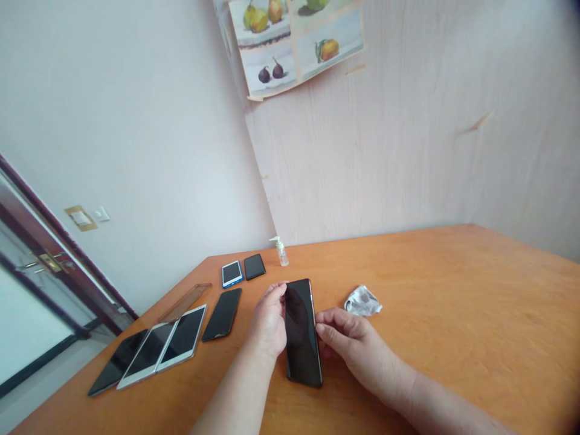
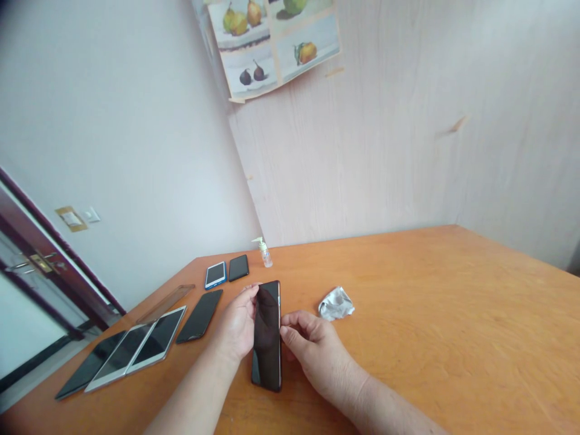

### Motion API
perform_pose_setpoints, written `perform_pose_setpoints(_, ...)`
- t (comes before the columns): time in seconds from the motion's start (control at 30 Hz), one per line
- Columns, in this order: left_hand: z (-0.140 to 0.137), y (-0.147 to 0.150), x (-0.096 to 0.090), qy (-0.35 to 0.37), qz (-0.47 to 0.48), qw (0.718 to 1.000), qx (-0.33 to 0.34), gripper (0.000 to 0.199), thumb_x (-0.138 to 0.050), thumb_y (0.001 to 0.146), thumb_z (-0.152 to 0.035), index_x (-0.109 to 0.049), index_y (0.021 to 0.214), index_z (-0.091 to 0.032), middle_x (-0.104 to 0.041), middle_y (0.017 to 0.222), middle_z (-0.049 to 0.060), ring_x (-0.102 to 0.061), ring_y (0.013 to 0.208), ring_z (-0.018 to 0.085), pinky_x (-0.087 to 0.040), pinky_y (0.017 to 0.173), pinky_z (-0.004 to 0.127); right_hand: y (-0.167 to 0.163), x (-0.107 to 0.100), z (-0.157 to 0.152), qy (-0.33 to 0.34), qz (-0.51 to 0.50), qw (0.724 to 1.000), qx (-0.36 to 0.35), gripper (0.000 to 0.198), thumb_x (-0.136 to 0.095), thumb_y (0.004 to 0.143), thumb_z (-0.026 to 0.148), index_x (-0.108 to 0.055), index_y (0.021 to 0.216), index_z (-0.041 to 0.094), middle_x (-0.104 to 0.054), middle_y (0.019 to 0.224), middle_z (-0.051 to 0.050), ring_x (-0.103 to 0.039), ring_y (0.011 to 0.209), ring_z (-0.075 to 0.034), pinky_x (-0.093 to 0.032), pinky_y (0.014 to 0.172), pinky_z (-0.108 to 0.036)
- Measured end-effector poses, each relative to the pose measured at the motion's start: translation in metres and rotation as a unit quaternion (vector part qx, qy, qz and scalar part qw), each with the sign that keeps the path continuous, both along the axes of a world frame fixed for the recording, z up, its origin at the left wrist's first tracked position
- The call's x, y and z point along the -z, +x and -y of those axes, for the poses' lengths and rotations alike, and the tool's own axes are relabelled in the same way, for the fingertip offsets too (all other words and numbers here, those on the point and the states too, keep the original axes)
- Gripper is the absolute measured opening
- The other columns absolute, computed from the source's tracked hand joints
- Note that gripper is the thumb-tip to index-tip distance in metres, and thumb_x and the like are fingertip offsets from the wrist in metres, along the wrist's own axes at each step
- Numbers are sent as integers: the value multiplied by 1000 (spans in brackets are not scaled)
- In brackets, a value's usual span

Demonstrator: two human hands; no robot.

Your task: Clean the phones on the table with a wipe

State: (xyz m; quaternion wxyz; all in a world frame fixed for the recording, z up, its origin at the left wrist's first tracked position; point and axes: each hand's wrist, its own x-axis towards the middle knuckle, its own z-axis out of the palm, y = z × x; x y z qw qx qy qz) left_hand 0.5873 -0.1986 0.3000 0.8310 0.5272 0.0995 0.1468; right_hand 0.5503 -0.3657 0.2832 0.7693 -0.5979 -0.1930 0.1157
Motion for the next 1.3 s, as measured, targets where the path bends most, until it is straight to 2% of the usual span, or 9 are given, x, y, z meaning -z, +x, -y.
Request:
perform_pose_setpoints(0.3,4,-4,-7,-1,16,1000,8,9,-68,76,-23,-61,81,-21,-66,78,-1,-65,74,14,-52,75,26,-2,0,0,4,2,1000,-9,35,-68,81,54,-66,85,19,-63,74,0,-53,63,-13,-43,61,-26)
perform_pose_setpoints(0.5,11,-12,-16,7,35,999,1,23,-75,69,-29,-61,84,-19,-65,78,-3,-65,76,14,-51,76,26,-1,-3,0,4,29,998,53,37,-65,81,57,-64,82,20,-64,77,-1,-56,73,-17,-45,70,-28)
perform_pose_setpoints(0.63,18,-19,-22,13,53,998,-6,26,-77,68,-29,-61,86,-19,-65,80,-3,-65,78,15,-51,75,25,3,-3,1,27,32,996,74,36,-65,83,56,-63,83,20,-64,78,-1,-57,73,-17,-46,69,-28)
perform_pose_setpoints(0.87,25,-25,-28,44,65,997,-6,24,-74,71,-31,-61,88,-20,-65,80,-3,-64,81,15,-49,77,26,10,3,6,-6,55,993,105,39,-58,89,56,-63,79,19,-58,70,0,-51,68,-16,-42,65,-28)
perform_pose_setpoints(1.07,27,-26,-30,40,67,997,-8,23,-74,70,-30,-61,87,-20,-64,78,-3,-63,78,15,-49,75,25,9,1,7,-21,67,991,116,40,-56,91,55,-57,73,20,-52,66,3,-48,66,-15,-41,66,-28)
perform_pose_setpoints(1.3,27,-27,-30,29,68,997,-7,24,-76,70,-29,-62,87,-19,-63,78,-2,-62,77,15,-48,74,24,10,5,6,-18,64,992,110,38,-56,92,54,-59,76,20,-53,68,2,-48,67,-15,-40,65,-28)
